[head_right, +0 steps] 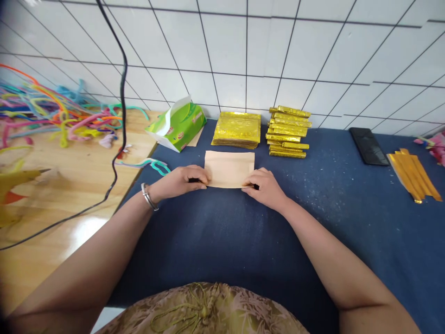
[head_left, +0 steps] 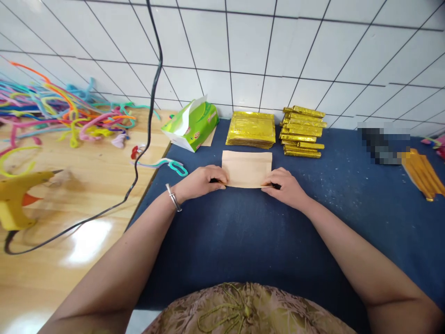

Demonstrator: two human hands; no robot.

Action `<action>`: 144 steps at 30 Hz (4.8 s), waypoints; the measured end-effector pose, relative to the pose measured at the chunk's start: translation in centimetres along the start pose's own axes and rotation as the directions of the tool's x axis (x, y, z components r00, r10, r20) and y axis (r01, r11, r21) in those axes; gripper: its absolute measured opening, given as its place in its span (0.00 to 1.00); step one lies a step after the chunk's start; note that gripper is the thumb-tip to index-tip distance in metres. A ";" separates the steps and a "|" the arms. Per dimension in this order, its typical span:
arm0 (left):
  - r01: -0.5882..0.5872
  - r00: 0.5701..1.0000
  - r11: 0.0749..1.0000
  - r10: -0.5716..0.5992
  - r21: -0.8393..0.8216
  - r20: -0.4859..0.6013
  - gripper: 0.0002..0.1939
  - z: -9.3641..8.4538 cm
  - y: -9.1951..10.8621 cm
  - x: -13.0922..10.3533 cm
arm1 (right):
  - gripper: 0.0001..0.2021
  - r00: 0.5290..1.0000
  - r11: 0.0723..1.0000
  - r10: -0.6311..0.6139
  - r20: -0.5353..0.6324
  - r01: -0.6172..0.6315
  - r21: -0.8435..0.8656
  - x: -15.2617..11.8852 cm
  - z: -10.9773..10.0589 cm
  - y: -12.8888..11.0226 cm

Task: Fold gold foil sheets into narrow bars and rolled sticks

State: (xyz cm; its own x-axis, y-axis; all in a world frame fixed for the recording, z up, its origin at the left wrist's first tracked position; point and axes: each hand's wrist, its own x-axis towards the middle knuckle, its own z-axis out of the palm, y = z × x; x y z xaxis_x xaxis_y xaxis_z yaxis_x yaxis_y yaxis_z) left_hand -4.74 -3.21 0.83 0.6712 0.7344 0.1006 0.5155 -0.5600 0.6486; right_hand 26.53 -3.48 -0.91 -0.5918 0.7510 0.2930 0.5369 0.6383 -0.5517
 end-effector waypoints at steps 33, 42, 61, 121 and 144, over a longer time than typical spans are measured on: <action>0.445 0.890 0.742 -0.303 0.502 -0.341 0.16 3.9 1.3 0.5 | 0.10 0.947 0.915 0.289 -0.141 -0.316 -0.250 1.5 1.5 -0.2; 0.482 0.867 0.738 -0.324 0.471 -0.380 0.13 3.9 1.7 0.2 | 0.10 0.937 0.894 0.326 -0.127 -0.349 -0.282 1.6 1.5 -0.4; 0.200 0.979 0.738 -0.174 0.644 -0.105 0.25 5.0 8.4 0.0 | 0.10 0.941 0.891 0.319 -0.108 -0.337 -0.305 1.9 1.4 -0.8; 0.282 0.949 0.766 -0.136 0.577 -0.284 0.17 3.6 5.0 -1.1 | 0.21 0.990 0.817 0.088 0.110 -0.008 -0.577 -0.8 -0.9 -6.8; 0.236 0.967 0.850 -0.156 0.472 -0.203 0.22 4.2 4.1 0.0 | 0.27 0.997 0.805 0.077 -0.003 -0.064 -0.590 0.3 0.1 -1.3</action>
State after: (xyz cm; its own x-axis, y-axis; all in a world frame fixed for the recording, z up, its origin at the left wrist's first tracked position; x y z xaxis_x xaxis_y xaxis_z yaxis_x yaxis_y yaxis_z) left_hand -0.40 -7.11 0.28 0.4602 0.8752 0.1494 0.8477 -0.4831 0.2190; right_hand 25.57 -4.11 -0.17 -0.5469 0.7983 0.2524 0.8247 0.5655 -0.0016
